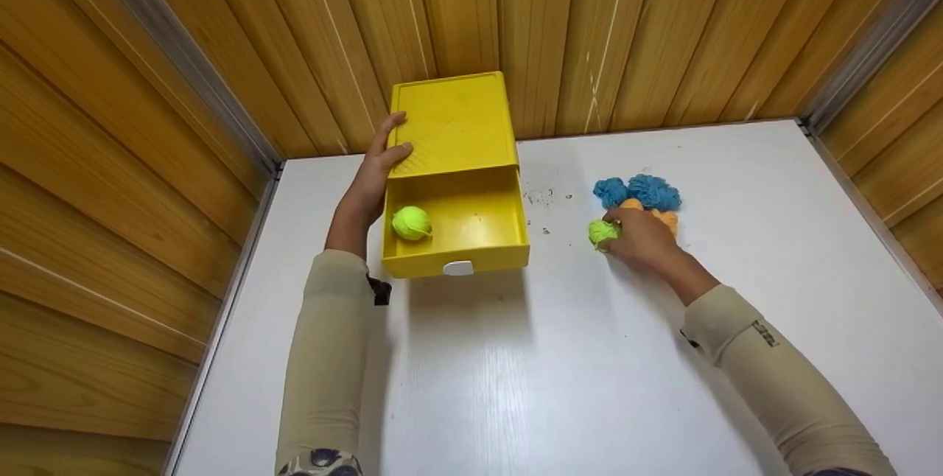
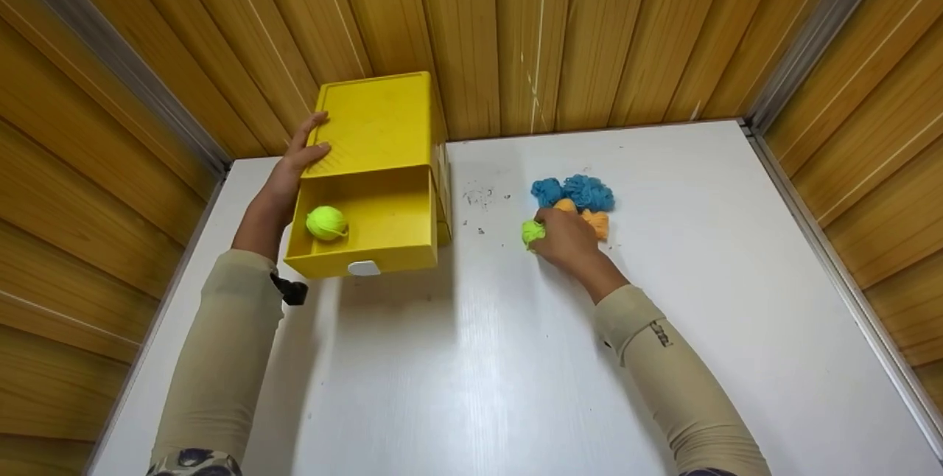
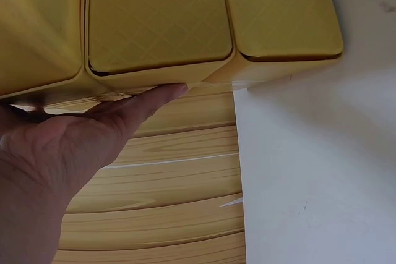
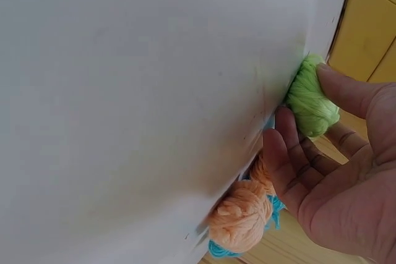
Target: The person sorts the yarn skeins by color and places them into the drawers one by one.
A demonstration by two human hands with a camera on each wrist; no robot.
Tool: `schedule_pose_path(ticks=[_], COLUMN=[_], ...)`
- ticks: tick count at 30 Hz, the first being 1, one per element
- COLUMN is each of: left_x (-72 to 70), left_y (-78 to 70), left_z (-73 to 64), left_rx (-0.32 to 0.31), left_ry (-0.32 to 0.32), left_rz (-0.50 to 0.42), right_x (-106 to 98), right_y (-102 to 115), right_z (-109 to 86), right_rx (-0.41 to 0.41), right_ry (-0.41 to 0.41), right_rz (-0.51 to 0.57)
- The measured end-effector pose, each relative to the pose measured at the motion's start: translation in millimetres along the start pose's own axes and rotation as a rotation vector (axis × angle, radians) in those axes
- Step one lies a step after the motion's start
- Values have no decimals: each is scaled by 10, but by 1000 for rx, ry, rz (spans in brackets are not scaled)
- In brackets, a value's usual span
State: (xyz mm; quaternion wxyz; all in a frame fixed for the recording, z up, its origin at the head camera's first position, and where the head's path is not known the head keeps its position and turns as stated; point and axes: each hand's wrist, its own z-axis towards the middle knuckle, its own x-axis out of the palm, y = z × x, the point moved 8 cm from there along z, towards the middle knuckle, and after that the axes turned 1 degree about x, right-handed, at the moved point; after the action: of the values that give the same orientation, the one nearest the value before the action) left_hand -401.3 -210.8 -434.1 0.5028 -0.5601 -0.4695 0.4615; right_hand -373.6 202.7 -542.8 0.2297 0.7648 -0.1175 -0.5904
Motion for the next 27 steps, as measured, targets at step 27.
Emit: schedule_pose_path(ticks=[27], left_x=[10], left_y=[-2], left_z=[11], left_rx=[10], left_ry=[5], left_rz=[7], right_x=[-98], right_y=[24], right_z=[-70], right_rx=[-40], right_ry=[-36], right_rz=[74])
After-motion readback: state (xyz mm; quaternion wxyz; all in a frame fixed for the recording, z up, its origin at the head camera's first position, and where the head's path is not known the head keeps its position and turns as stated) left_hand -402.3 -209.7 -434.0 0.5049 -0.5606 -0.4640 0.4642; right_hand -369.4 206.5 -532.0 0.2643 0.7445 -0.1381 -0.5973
